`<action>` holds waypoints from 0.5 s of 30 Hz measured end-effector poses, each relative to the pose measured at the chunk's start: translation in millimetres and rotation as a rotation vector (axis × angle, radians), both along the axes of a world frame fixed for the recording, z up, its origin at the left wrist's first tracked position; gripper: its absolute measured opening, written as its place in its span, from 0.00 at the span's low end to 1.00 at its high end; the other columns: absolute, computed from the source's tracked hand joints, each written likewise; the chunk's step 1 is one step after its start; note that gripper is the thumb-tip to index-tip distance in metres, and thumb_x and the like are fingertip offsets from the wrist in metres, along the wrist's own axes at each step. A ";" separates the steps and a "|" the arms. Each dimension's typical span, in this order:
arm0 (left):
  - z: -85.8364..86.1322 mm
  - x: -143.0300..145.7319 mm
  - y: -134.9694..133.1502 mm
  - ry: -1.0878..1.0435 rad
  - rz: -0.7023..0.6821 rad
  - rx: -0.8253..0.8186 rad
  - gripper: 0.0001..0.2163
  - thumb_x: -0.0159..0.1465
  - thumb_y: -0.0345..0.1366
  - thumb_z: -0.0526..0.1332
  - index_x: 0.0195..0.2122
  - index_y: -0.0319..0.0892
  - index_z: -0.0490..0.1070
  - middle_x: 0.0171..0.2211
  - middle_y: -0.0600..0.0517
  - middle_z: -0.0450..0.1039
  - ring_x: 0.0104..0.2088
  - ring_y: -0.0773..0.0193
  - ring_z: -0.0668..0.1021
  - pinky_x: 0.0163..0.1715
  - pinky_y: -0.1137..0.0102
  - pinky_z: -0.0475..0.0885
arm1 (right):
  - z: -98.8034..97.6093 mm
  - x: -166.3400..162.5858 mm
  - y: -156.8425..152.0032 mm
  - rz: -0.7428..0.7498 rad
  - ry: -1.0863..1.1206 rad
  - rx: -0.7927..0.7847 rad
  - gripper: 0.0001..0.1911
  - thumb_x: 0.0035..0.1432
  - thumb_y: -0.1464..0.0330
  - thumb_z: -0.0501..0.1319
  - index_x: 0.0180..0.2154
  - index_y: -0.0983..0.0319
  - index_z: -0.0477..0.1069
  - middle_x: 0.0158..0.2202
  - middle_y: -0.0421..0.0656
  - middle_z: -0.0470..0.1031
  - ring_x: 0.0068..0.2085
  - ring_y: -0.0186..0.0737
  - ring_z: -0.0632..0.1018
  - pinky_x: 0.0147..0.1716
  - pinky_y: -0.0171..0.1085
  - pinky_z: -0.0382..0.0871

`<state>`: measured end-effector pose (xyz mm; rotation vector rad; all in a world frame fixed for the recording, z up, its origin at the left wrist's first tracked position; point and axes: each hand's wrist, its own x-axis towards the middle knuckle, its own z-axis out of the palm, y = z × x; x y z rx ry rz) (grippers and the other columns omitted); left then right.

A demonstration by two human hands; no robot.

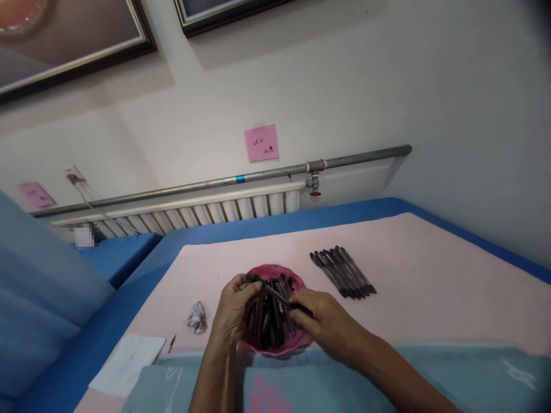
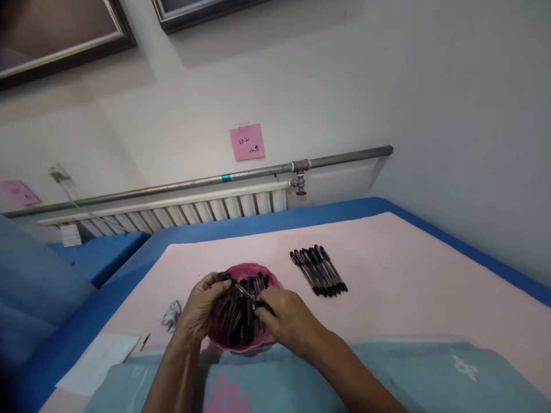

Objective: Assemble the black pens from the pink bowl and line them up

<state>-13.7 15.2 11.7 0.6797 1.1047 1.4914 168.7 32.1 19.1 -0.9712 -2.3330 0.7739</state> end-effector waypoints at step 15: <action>4.3 1.1 -3.4 0.073 -0.063 -0.005 0.11 0.47 0.34 0.65 0.32 0.38 0.70 0.26 0.52 0.75 0.27 0.67 0.75 0.32 0.71 0.68 | -0.6 -4.4 -2.0 -0.038 0.088 -0.067 0.06 0.52 0.72 0.54 0.28 0.61 0.69 0.27 0.39 0.71 0.30 0.35 0.71 0.30 0.34 0.62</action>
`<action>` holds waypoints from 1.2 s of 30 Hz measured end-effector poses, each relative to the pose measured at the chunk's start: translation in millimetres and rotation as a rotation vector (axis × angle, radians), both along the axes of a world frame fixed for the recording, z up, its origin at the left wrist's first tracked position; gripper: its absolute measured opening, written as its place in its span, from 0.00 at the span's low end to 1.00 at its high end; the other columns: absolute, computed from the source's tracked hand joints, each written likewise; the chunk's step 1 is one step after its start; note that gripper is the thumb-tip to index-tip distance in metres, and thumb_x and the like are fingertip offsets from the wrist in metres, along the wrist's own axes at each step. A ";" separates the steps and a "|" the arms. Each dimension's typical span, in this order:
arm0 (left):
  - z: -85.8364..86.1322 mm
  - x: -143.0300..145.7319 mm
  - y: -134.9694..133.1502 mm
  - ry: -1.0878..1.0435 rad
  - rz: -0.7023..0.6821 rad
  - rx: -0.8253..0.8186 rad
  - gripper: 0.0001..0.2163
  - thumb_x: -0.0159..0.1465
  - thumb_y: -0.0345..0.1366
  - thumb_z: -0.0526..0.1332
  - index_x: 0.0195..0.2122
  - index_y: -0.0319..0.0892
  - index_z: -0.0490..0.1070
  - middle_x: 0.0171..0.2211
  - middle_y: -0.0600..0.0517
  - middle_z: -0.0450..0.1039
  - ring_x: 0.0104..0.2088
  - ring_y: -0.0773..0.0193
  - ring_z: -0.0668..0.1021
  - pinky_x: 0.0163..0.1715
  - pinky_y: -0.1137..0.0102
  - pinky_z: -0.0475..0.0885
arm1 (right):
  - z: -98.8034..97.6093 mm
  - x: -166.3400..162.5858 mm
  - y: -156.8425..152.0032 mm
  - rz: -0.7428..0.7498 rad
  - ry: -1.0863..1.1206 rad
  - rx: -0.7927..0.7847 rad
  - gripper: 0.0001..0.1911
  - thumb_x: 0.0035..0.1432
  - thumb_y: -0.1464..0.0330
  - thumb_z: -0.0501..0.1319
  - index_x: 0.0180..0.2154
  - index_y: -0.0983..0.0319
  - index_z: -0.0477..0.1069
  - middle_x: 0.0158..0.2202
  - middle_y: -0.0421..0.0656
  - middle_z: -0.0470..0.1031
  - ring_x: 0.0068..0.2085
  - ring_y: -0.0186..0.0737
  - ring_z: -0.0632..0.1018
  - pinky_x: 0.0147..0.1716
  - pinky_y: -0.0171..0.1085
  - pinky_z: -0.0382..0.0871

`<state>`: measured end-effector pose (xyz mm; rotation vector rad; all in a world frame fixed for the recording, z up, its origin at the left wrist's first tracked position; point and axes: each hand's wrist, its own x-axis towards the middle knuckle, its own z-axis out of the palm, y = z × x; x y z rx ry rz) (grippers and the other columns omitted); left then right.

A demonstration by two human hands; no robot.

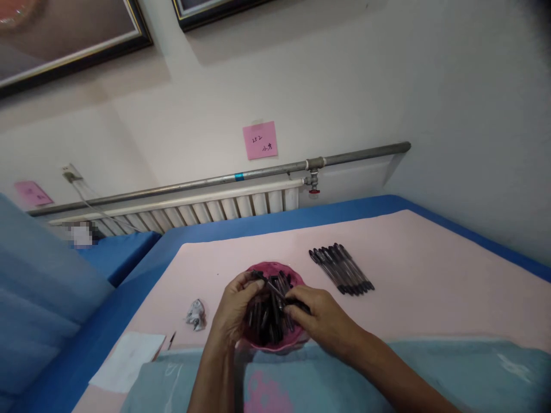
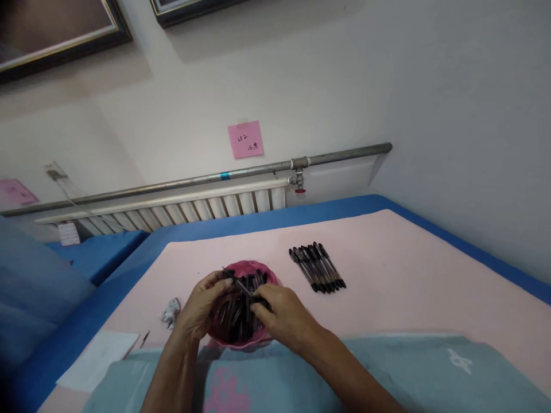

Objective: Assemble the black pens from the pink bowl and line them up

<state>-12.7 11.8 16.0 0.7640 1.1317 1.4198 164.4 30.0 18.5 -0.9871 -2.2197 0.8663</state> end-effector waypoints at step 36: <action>-2.0 -29.6 -4.4 0.506 0.078 0.110 0.06 0.50 0.37 0.61 0.28 0.41 0.71 0.25 0.55 0.70 0.30 0.67 0.70 0.33 0.72 0.63 | -8.3 14.0 12.7 -0.064 -0.236 0.289 0.10 0.58 0.70 0.50 0.36 0.59 0.69 0.32 0.42 0.69 0.34 0.35 0.70 0.32 0.33 0.61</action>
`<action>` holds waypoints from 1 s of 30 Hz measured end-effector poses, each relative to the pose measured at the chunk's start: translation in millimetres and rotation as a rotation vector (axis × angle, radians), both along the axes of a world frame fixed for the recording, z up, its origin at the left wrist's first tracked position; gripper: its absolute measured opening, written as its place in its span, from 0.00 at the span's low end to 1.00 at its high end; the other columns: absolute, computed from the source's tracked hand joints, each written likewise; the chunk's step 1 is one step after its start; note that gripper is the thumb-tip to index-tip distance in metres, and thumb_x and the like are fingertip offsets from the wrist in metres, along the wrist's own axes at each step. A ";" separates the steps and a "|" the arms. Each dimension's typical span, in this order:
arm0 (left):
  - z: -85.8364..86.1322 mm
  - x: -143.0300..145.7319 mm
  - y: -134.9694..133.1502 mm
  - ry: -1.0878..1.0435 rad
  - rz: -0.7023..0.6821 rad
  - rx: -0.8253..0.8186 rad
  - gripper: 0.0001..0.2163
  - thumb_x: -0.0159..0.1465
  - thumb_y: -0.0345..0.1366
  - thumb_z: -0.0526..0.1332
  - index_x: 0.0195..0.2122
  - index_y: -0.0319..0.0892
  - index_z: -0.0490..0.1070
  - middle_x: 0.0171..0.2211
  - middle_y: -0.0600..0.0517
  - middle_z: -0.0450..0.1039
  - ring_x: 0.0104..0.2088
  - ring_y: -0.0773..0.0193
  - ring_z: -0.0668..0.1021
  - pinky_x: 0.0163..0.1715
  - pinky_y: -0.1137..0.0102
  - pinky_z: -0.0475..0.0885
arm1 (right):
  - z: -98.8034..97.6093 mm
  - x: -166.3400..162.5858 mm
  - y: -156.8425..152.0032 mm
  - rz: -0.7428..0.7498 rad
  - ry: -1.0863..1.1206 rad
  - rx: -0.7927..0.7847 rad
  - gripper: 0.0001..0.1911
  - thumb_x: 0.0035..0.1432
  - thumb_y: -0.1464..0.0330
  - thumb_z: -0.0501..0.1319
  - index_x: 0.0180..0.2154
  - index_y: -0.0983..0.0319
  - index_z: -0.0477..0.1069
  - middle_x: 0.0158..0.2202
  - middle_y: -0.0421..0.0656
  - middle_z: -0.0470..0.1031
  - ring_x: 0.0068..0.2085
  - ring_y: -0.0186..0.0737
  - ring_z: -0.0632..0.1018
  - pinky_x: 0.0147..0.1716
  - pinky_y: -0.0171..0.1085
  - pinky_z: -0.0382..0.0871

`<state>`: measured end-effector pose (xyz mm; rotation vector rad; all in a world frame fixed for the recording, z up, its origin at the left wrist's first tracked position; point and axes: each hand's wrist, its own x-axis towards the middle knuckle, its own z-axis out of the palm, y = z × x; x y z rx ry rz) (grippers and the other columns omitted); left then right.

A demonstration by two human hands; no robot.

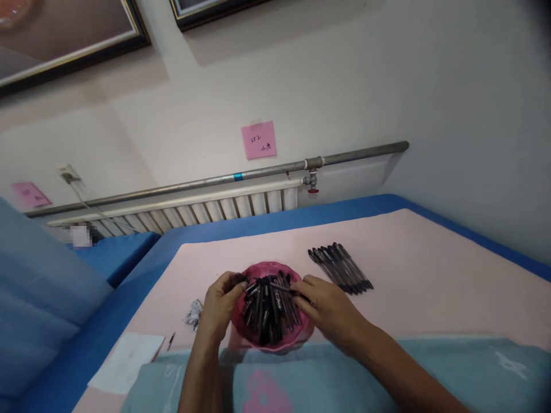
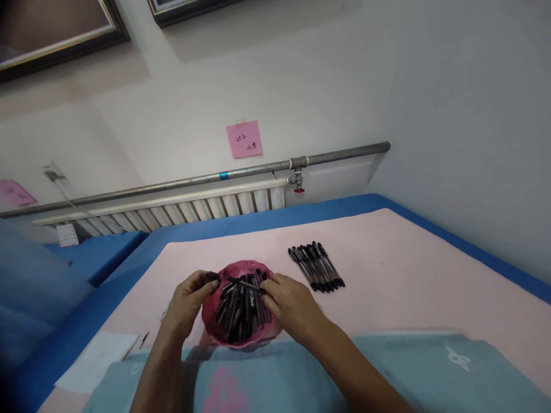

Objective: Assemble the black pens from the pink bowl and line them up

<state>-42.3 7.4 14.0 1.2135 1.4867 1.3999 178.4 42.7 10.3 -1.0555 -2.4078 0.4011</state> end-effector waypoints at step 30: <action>2.7 3.4 0.3 -0.255 -0.028 -0.070 0.13 0.44 0.31 0.66 0.33 0.39 0.72 0.27 0.53 0.75 0.30 0.68 0.74 0.34 0.73 0.66 | -1.5 -8.4 -8.6 0.052 -0.131 0.056 0.09 0.59 0.70 0.50 0.31 0.61 0.68 0.32 0.43 0.69 0.34 0.36 0.69 0.32 0.34 0.61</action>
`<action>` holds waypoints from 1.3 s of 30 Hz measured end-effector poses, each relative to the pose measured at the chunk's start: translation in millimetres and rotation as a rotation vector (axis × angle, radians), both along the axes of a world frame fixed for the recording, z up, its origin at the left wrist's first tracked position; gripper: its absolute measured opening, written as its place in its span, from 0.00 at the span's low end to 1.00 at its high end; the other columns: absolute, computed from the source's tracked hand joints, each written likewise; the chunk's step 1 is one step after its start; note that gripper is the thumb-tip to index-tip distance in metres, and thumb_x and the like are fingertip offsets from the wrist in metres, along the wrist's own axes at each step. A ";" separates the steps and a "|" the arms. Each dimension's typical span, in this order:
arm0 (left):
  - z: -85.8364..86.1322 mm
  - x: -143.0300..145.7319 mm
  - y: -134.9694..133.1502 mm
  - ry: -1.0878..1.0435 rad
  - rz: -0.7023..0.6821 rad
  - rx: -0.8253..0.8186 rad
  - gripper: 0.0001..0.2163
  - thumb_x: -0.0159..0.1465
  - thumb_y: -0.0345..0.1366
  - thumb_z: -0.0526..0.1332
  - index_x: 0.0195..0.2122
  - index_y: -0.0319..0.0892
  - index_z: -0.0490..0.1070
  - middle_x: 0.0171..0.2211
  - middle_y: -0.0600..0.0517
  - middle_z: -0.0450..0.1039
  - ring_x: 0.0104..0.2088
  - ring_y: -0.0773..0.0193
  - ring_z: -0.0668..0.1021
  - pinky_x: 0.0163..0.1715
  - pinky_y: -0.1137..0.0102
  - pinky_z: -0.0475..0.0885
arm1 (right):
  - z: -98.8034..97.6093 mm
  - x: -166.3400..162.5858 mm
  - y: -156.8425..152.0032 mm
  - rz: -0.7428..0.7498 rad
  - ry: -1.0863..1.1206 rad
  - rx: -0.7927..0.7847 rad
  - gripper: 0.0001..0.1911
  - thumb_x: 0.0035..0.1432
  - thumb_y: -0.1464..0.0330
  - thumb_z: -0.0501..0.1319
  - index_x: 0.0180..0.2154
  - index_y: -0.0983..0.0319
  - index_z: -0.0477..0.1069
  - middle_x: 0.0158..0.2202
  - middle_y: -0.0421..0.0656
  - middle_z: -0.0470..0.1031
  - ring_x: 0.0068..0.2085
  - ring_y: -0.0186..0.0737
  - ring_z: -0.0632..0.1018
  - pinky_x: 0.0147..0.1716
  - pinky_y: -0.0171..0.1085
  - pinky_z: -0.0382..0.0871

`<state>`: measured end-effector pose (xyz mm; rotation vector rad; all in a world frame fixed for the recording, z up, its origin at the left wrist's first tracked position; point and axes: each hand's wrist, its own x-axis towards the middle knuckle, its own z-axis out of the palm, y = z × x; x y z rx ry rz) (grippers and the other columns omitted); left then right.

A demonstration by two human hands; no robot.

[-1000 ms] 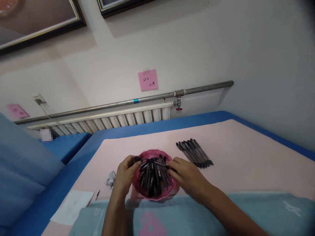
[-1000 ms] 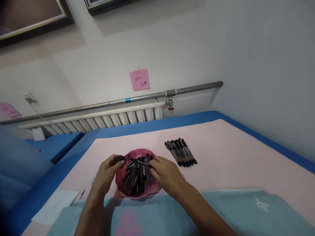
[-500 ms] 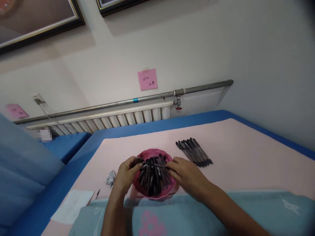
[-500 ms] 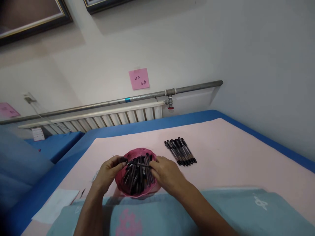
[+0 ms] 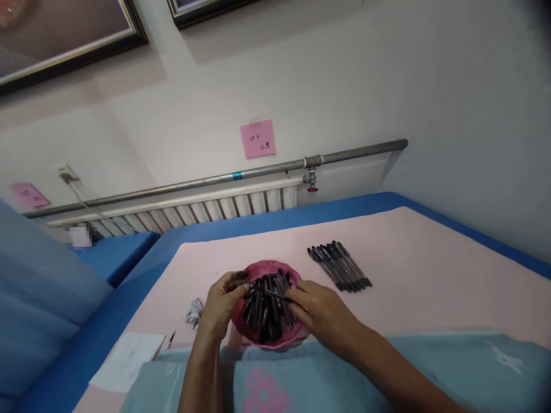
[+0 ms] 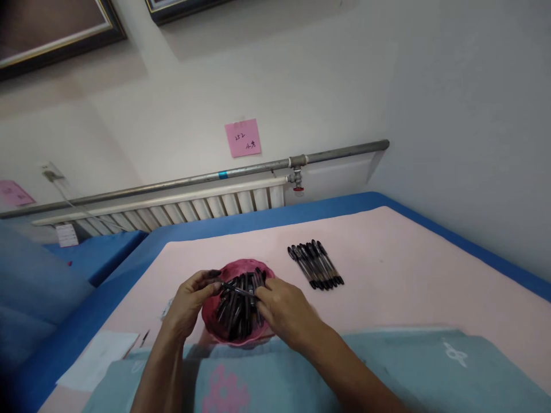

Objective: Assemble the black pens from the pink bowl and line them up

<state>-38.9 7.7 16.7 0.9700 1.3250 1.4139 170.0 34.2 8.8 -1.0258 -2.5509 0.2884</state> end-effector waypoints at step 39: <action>-1.7 13.4 0.9 -0.297 0.044 -0.110 0.15 0.42 0.37 0.69 0.29 0.38 0.70 0.21 0.55 0.72 0.22 0.72 0.73 0.24 0.76 0.67 | 2.4 -1.7 -2.2 0.000 0.098 -0.096 0.10 0.58 0.70 0.49 0.34 0.61 0.68 0.31 0.42 0.70 0.34 0.37 0.71 0.34 0.34 0.63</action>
